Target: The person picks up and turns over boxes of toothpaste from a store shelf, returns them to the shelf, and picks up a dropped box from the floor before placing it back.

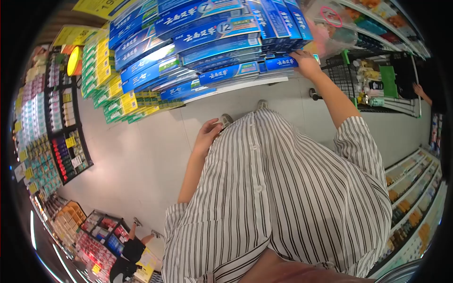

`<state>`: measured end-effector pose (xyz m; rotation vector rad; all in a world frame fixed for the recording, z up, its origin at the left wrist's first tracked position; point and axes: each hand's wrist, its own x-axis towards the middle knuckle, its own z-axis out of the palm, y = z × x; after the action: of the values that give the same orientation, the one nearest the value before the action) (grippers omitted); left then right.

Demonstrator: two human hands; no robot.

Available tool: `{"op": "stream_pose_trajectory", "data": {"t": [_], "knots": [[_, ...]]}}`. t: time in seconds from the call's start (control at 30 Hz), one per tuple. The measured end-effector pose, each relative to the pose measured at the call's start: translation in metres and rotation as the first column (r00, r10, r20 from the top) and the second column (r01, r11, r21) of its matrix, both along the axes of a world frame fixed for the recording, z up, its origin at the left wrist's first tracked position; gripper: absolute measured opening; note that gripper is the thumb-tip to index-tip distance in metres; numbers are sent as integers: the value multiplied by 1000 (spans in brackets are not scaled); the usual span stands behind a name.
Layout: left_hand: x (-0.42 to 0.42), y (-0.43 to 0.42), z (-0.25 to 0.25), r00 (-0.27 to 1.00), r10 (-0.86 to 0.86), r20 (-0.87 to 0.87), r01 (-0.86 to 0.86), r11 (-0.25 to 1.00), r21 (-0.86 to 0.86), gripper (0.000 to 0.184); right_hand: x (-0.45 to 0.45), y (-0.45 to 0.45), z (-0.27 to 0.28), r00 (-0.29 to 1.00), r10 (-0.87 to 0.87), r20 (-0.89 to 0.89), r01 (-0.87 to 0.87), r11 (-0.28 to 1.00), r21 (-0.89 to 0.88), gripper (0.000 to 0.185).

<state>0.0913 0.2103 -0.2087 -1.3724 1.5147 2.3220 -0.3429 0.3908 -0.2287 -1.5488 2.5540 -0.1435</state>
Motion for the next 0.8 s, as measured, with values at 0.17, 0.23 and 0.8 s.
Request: {"op": "stream_pose_trajectory", "data": {"t": [0.17,0.23,0.8], "knots": [[28,-2,-8,990,120,76,-118,993,-20,43,2,-15,-8,999,15,30,-15,1000,16,61],[38,-3,-12,986,134,97,-135,991,6,42,7,-20,-1,999,-14,33,12,998,60,60],[94,-61,-28,988,121,92,-104,979,-176,40,84,-13,-4,975,-194,-106,156,943,-295,74]]}}
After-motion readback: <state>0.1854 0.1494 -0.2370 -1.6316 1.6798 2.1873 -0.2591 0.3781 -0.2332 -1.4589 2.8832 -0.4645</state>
